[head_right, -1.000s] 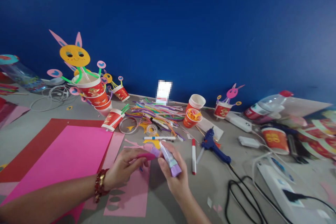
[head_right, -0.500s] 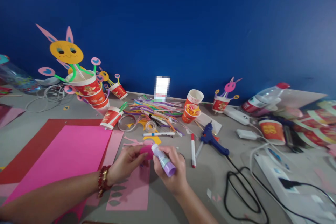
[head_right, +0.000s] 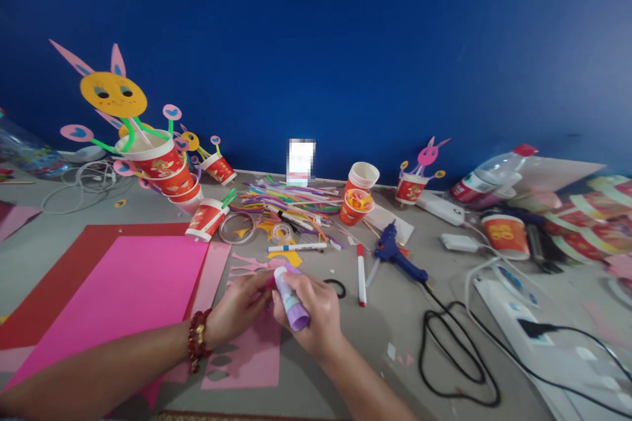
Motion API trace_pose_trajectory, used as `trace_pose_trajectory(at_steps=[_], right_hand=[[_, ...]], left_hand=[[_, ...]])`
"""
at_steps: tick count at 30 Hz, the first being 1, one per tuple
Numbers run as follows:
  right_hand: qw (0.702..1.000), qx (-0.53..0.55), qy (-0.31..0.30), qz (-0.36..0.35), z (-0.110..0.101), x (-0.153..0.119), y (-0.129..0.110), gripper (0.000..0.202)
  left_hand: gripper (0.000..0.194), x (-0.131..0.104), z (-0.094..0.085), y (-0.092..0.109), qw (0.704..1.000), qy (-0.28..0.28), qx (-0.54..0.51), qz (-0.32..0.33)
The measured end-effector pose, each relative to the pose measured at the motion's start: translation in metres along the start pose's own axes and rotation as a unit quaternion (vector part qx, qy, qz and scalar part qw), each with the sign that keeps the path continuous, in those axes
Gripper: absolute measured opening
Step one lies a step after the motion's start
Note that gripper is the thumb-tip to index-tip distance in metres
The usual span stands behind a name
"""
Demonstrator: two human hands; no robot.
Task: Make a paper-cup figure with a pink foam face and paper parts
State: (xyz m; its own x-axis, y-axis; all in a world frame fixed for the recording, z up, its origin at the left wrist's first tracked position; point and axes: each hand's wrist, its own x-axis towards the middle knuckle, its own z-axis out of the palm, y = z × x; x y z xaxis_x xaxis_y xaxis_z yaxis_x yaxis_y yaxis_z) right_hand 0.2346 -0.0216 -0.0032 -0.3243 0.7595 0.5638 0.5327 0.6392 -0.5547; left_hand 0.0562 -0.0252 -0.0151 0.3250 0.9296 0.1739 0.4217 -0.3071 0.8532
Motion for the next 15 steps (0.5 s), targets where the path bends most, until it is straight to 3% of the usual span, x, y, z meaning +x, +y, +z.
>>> trace_pose_trajectory(at_steps=[7, 15], right_hand=[[0.999, -0.005, 0.023, 0.047, -0.0016, 0.0019, -0.0007, 0.009], [1.0, -0.021, 0.02, 0.0, 0.0, -0.0004, 0.0056, 0.019]], left_hand=[[0.023, -0.0001, -0.0017, 0.0016, 0.999, 0.007, 0.023, 0.029], [0.024, -0.0009, 0.0, -0.0039, 0.995, 0.006, 0.083, 0.053]])
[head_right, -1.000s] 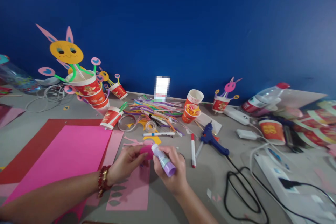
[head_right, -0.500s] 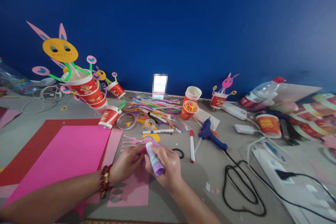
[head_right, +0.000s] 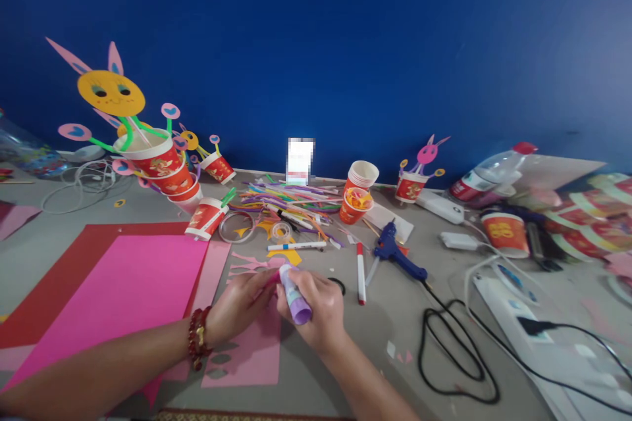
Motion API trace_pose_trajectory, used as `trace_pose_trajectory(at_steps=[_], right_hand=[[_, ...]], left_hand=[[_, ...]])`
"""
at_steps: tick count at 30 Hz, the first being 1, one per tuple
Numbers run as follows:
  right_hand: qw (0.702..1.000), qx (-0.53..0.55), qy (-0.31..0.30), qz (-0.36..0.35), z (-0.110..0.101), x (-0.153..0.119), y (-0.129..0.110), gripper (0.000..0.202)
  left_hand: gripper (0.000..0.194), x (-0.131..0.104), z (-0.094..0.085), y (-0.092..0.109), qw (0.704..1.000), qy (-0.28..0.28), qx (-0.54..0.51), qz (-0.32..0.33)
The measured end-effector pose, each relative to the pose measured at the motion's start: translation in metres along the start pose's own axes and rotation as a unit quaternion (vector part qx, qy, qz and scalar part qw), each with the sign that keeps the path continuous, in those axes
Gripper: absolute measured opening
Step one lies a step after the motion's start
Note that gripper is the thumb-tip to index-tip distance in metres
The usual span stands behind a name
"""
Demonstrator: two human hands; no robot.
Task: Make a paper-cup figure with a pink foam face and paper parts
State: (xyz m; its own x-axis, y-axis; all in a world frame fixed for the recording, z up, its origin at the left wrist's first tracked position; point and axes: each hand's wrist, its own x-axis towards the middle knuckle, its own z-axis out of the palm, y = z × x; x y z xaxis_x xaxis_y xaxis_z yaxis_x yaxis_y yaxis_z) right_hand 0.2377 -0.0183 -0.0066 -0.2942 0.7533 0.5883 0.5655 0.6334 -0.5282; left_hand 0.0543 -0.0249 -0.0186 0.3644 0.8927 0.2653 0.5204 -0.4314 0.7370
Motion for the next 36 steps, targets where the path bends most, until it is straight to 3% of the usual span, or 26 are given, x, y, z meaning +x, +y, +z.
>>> trace_pose_trajectory(at_steps=[17, 22, 26, 32, 36], right_hand=[[1.0, 0.013, -0.005, 0.01, -0.0002, 0.0019, -0.0022, 0.015], [0.999, -0.001, 0.013, 0.041, -0.0028, 0.0064, -0.0026, 0.004], [1.0, 0.022, 0.012, 0.0, -0.0018, 0.0061, -0.0044, 0.012], [1.0, 0.0, 0.007, 0.018, -0.003, 0.0062, -0.0039, 0.007], [1.0, 0.012, 0.004, -0.015, -0.0016, 0.0064, -0.0052, 0.011]], left_hand=[[0.023, -0.0003, 0.0013, 0.003, 1.0, 0.01, 0.01, 0.005], [0.025, -0.0007, 0.0014, 0.0027, 1.0, 0.013, -0.009, 0.019], [0.026, -0.0009, 0.0021, 0.0029, 1.0, 0.009, 0.003, 0.004], [0.023, -0.0002, 0.0009, 0.0036, 0.999, -0.003, -0.036, -0.015], [0.023, -0.0009, 0.002, 0.002, 0.999, -0.003, -0.014, -0.033]])
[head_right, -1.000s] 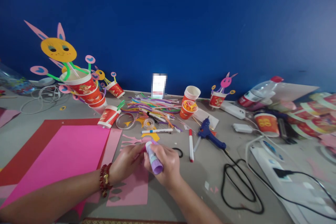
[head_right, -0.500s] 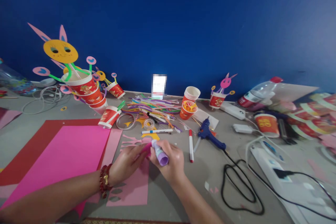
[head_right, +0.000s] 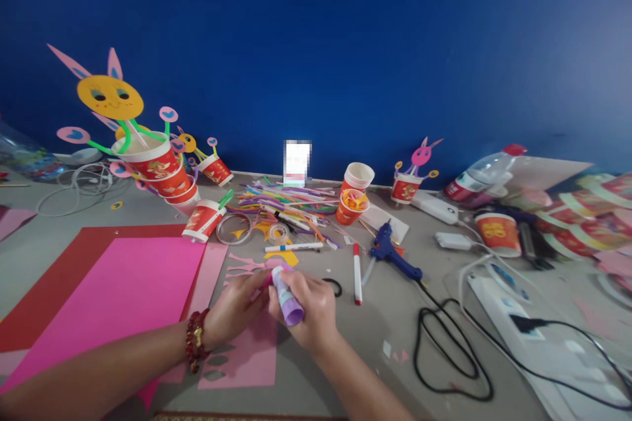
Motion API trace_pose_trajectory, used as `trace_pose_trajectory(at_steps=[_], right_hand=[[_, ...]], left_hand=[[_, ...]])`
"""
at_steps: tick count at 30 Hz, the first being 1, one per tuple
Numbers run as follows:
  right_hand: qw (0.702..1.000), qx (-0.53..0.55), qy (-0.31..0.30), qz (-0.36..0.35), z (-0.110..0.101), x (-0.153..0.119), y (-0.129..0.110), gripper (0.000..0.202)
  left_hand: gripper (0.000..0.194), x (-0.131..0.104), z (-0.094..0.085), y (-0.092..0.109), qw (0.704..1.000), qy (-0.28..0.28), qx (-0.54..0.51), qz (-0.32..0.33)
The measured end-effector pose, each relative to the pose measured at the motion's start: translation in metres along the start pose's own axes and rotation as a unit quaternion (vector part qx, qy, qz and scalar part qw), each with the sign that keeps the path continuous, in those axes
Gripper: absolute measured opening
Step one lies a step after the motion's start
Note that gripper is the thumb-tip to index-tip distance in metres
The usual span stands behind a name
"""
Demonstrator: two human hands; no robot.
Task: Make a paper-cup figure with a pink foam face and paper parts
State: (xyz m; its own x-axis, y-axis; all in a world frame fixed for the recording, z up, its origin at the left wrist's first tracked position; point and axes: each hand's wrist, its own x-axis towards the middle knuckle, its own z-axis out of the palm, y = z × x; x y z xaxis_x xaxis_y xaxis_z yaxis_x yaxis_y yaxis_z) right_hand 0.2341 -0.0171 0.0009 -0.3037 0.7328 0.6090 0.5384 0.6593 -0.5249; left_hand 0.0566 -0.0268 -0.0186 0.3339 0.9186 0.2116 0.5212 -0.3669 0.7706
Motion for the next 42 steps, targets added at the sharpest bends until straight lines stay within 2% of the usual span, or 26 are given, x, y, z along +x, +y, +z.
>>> trace_pose_trajectory(at_steps=[5, 10, 18, 23, 27, 32, 37, 42], right_hand=[[0.999, -0.029, 0.013, 0.021, 0.0006, 0.0003, 0.0008, 0.008], [1.0, -0.021, -0.002, -0.019, 0.0007, 0.0001, 0.0004, 0.012], [1.0, 0.01, 0.004, 0.005, 0.0009, 0.0001, 0.0016, 0.01], [0.998, -0.005, 0.007, 0.057, -0.0001, 0.0004, 0.0037, 0.004], [0.999, 0.001, 0.004, 0.032, 0.0005, -0.0001, 0.0043, 0.008], [0.998, -0.033, -0.012, 0.06, -0.0006, 0.0007, 0.0053, 0.005], [0.999, -0.031, -0.024, 0.033, -0.0019, 0.0017, 0.0043, 0.006], [0.998, -0.045, -0.022, 0.04, -0.0032, 0.0021, 0.0066, 0.006]], left_hand=[[0.023, -0.0011, 0.0019, -0.0005, 1.0, -0.004, -0.024, -0.002], [0.022, -0.0007, 0.0017, -0.0006, 1.0, -0.005, -0.007, -0.017], [0.022, -0.0009, 0.0017, -0.0014, 1.0, 0.001, -0.015, -0.014], [0.021, 0.0003, 0.001, -0.0014, 0.999, -0.006, -0.049, -0.009], [0.023, 0.0005, 0.001, -0.0012, 0.999, -0.008, -0.031, -0.022], [0.023, 0.0013, -0.001, -0.0006, 0.999, -0.008, -0.043, -0.025], [0.022, 0.0027, -0.0027, 0.0008, 0.998, -0.004, -0.045, -0.032], [0.022, 0.0033, -0.0033, 0.0025, 0.997, 0.003, -0.064, -0.03]])
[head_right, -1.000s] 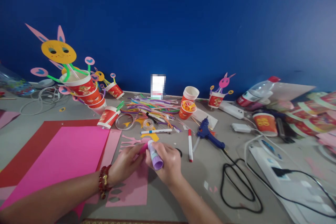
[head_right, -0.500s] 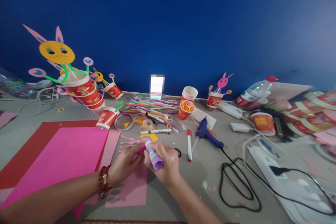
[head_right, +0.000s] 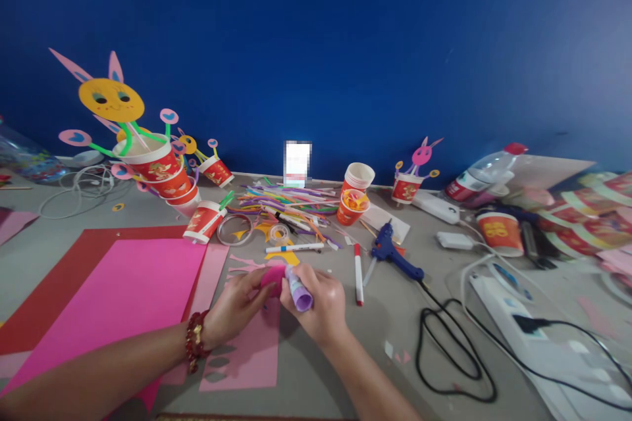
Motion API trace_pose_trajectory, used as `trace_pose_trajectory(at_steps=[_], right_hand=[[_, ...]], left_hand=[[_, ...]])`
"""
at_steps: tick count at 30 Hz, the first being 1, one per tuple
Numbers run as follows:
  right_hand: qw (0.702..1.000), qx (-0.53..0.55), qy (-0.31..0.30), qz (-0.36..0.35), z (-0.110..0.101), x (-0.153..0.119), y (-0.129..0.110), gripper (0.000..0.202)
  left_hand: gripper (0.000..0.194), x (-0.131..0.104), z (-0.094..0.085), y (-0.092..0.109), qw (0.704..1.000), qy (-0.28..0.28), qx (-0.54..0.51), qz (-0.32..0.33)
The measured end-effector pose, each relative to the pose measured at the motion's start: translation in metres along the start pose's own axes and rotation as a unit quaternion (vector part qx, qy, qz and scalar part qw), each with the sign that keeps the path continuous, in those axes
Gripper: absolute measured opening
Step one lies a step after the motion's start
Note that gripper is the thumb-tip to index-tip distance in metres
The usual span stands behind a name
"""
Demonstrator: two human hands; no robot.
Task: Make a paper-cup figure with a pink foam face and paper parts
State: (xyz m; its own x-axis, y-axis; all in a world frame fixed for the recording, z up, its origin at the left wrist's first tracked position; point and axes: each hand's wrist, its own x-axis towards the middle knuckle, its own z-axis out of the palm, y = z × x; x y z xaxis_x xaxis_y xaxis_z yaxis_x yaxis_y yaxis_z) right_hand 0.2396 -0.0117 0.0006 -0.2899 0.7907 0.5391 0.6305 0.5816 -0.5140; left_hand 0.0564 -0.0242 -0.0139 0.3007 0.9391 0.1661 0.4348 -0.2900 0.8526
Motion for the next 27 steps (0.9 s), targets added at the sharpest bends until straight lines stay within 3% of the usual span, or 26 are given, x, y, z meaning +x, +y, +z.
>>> trace_pose_trajectory(at_steps=[27], right_hand=[[0.998, -0.025, 0.009, -0.063, -0.002, 0.0006, 0.0, 0.007]], left_hand=[[0.023, -0.0007, 0.0002, 0.0028, 1.0, 0.008, 0.002, -0.015]])
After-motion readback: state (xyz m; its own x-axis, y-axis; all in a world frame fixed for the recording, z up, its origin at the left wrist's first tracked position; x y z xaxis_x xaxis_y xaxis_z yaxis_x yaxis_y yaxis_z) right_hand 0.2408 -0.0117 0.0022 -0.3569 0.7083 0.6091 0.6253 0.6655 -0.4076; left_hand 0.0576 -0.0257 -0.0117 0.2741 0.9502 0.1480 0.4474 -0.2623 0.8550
